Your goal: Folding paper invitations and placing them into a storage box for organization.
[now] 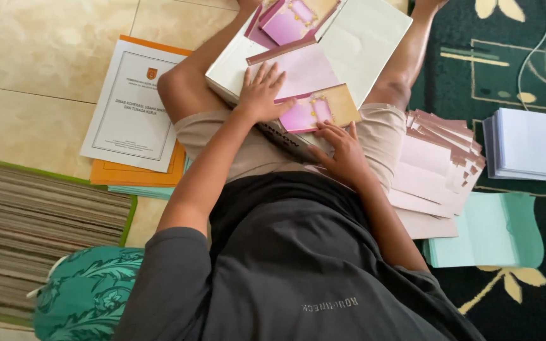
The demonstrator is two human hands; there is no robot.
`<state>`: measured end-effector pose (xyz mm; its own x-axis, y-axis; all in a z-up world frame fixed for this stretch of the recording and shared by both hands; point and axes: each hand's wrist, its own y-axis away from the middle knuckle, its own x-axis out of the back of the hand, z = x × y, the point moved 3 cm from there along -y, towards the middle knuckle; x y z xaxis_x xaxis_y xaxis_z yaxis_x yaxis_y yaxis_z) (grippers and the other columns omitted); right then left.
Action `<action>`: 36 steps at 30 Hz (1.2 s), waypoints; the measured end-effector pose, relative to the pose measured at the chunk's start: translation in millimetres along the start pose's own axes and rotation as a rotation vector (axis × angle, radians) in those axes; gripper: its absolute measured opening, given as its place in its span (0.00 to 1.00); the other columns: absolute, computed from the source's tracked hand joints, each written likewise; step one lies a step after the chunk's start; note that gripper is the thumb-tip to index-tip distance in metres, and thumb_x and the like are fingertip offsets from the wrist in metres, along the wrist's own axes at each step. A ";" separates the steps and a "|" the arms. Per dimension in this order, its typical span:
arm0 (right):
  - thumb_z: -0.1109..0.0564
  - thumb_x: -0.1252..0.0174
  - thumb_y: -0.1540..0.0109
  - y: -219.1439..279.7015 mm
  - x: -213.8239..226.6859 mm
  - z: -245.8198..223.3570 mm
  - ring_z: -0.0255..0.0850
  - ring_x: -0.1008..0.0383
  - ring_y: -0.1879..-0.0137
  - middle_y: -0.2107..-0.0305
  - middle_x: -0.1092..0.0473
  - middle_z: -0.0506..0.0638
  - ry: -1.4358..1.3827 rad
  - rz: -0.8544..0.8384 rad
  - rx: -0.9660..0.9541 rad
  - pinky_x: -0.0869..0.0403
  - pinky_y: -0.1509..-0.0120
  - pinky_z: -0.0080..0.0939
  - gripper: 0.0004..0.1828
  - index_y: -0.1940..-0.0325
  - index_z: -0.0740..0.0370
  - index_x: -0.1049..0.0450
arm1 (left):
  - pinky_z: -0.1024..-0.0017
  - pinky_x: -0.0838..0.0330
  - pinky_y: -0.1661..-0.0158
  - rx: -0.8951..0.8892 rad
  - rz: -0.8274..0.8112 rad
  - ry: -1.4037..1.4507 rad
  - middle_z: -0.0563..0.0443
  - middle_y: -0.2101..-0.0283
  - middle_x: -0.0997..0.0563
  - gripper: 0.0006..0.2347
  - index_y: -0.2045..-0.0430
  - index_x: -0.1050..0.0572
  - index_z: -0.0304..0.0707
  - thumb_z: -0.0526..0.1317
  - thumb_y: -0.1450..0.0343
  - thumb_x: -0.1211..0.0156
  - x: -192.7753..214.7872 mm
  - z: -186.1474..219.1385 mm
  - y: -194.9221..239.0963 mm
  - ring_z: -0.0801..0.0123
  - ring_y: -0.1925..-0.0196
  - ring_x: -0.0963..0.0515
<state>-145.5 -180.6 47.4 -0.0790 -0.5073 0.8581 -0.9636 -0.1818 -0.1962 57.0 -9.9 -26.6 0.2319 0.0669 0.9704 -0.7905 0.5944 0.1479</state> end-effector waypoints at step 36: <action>0.53 0.20 0.49 -62.0 1.7 43.5 0.54 0.28 0.52 0.59 0.30 0.51 0.286 0.772 0.219 0.32 0.42 0.53 0.24 0.59 0.54 0.28 | 0.31 0.73 0.30 -0.308 0.091 0.214 0.65 0.27 0.37 0.27 0.43 0.27 0.77 0.74 0.27 0.68 5.2 -12.5 20.9 0.61 0.22 0.49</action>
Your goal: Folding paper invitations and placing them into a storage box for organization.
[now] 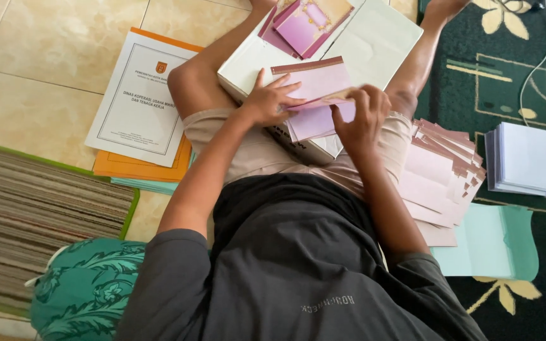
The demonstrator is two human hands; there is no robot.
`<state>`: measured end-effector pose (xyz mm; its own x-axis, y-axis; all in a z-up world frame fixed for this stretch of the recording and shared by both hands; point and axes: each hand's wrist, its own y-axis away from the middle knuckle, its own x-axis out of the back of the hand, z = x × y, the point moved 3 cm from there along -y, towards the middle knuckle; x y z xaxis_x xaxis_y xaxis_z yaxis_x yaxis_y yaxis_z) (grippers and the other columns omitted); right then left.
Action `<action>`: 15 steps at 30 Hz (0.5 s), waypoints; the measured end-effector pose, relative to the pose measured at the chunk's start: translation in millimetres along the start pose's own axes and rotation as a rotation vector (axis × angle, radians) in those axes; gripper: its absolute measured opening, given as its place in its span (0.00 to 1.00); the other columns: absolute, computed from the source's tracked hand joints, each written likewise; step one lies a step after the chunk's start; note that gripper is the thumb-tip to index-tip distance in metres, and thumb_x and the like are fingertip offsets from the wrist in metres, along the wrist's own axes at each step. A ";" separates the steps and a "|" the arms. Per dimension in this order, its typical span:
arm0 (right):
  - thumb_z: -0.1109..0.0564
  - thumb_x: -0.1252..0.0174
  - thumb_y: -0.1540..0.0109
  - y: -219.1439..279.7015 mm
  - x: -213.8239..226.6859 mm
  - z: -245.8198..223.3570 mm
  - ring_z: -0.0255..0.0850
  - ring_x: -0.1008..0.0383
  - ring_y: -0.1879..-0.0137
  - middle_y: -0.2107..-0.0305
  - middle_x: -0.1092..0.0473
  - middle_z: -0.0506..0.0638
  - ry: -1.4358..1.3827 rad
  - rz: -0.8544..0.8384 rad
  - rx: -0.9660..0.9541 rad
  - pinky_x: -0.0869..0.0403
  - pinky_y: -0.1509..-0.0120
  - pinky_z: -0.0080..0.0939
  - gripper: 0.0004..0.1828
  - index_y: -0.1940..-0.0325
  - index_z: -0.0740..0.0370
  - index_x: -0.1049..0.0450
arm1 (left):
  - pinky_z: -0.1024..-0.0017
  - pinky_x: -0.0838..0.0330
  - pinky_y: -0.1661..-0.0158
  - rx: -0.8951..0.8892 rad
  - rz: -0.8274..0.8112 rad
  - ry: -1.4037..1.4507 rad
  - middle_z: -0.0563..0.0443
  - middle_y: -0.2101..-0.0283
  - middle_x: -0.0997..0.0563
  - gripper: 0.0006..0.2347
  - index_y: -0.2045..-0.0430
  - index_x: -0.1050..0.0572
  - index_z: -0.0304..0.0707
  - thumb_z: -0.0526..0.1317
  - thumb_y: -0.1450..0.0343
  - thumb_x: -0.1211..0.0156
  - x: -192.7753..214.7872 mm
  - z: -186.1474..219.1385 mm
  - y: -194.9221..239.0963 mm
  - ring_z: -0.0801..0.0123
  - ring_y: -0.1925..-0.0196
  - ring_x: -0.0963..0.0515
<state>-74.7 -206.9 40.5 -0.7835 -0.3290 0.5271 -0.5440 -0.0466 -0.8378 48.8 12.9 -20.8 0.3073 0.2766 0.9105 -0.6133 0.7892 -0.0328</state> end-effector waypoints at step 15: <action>0.42 0.40 0.38 43.6 -10.6 -10.2 0.55 0.24 0.45 0.49 0.24 0.58 -0.033 -0.502 -0.028 0.30 0.41 0.55 0.31 0.37 0.63 0.29 | 0.31 0.70 0.30 -0.009 0.018 -0.060 0.72 0.26 0.39 0.17 0.42 0.29 0.85 0.57 0.27 0.50 -9.0 -5.2 -2.0 0.63 0.21 0.50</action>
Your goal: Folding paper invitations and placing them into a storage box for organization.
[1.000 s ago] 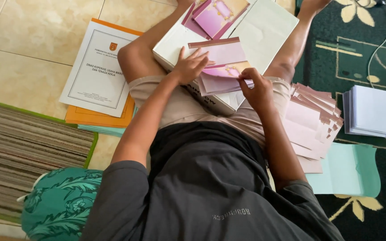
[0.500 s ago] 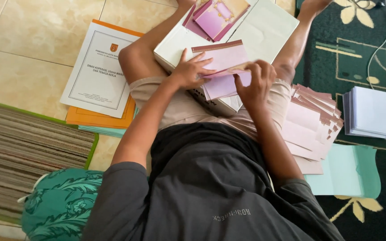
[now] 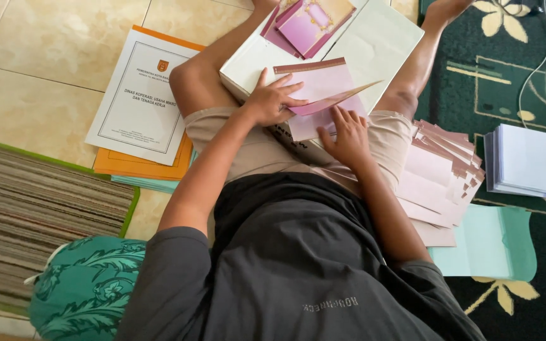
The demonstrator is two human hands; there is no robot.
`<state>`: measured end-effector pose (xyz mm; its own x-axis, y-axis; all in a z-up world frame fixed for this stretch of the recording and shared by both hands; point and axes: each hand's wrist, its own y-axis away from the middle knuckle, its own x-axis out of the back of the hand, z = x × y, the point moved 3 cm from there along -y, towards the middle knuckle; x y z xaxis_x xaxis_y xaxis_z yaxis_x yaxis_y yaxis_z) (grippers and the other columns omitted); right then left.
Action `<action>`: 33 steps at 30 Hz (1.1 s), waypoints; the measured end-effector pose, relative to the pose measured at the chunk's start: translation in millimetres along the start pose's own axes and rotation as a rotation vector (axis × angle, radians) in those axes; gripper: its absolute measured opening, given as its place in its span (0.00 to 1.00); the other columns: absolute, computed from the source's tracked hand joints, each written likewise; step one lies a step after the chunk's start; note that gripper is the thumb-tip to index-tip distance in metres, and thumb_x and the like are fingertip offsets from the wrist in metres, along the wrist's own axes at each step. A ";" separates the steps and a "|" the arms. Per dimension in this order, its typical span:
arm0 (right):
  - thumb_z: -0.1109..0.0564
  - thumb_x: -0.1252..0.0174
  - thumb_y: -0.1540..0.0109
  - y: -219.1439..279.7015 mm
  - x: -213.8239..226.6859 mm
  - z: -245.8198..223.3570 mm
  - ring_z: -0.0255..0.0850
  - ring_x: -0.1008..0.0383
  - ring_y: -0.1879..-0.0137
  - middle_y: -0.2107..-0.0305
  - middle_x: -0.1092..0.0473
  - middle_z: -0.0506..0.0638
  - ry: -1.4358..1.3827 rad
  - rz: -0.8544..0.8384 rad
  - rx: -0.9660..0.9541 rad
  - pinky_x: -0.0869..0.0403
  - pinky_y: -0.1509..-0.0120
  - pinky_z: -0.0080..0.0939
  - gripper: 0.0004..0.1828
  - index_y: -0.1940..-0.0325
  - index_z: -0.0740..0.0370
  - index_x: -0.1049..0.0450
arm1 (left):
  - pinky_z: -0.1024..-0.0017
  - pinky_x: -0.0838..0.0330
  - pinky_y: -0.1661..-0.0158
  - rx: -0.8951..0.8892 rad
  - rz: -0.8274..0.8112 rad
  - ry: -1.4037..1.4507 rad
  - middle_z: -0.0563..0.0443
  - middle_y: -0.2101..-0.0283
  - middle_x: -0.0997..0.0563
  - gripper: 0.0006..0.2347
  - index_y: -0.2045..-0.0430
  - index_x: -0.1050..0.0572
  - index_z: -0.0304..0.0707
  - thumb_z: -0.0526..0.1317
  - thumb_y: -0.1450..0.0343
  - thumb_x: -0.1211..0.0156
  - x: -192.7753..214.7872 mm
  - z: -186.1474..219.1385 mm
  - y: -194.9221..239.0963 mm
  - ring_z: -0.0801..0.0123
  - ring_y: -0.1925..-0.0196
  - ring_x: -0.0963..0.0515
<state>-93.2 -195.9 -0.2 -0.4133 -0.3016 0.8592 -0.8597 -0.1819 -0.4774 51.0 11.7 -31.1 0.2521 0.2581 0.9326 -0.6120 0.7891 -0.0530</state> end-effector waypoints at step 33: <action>0.41 0.67 0.24 -41.2 -48.7 19.7 0.61 0.60 0.17 0.21 0.56 0.63 0.073 -0.569 -0.047 0.56 0.20 0.76 0.34 0.17 0.59 0.51 | 0.30 0.73 0.30 0.340 -0.092 -0.129 0.49 0.21 0.55 0.28 0.25 0.48 0.50 0.56 0.23 0.67 -26.4 37.4 -2.1 0.45 0.20 0.61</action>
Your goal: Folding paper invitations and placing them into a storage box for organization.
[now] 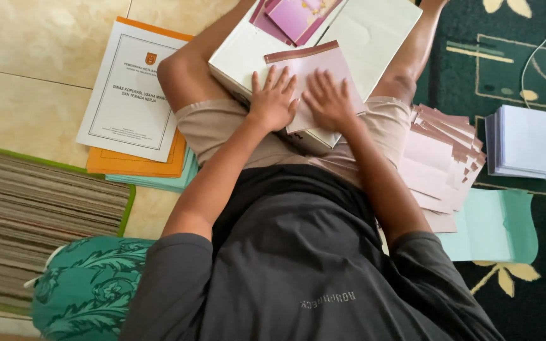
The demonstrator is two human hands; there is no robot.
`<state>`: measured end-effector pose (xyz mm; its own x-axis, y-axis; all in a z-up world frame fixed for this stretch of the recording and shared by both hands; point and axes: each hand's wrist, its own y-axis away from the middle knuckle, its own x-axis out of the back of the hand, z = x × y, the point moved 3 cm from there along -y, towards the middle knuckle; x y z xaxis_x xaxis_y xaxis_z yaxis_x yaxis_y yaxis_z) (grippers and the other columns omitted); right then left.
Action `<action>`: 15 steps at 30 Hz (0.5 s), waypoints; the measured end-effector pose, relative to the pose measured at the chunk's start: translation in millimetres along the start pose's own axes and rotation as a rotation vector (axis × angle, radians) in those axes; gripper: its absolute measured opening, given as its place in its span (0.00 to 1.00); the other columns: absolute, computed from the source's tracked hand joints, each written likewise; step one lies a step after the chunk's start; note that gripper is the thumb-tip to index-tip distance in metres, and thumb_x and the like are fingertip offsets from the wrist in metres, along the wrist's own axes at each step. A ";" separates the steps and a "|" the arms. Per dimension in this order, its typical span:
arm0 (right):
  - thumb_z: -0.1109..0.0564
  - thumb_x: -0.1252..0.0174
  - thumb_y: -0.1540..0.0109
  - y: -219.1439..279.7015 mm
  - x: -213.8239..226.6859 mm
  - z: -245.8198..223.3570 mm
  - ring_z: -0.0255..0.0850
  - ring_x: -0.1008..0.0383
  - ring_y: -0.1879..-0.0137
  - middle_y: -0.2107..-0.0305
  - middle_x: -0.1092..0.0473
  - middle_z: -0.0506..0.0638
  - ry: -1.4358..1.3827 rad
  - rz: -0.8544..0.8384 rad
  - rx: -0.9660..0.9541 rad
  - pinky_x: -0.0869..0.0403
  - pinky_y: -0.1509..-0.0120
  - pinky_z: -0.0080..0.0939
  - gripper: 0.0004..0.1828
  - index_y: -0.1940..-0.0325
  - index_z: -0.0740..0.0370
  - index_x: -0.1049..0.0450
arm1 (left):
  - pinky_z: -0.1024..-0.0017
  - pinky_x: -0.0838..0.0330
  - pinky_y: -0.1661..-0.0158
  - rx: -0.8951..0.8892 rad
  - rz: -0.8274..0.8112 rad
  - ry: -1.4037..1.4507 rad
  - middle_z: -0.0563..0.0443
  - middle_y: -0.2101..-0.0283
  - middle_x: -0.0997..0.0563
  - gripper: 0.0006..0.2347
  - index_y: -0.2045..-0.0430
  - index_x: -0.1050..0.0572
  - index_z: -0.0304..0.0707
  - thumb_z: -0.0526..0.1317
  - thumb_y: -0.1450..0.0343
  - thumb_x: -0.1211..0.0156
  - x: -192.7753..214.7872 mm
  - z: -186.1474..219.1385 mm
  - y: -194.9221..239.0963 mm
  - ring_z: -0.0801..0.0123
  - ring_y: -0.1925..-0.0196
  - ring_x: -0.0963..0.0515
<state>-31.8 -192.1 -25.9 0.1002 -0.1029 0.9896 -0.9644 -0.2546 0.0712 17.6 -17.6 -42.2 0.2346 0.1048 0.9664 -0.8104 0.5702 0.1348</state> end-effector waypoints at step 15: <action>0.17 0.66 0.37 36.4 46.6 62.9 0.62 0.75 0.19 0.23 0.73 0.68 -0.037 -0.079 -0.530 0.56 0.22 0.73 0.53 0.16 0.47 0.60 | 0.31 0.64 0.34 -0.041 0.301 0.013 0.34 0.25 0.47 0.31 0.30 0.40 0.39 0.59 0.25 0.60 9.0 5.6 17.3 0.40 0.23 0.55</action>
<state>-46.8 -266.7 14.9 0.1770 -0.1390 0.9743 -0.9438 0.2568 0.2081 2.7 -11.4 -30.0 -0.0058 0.2845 0.9586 -0.8224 0.5439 -0.1665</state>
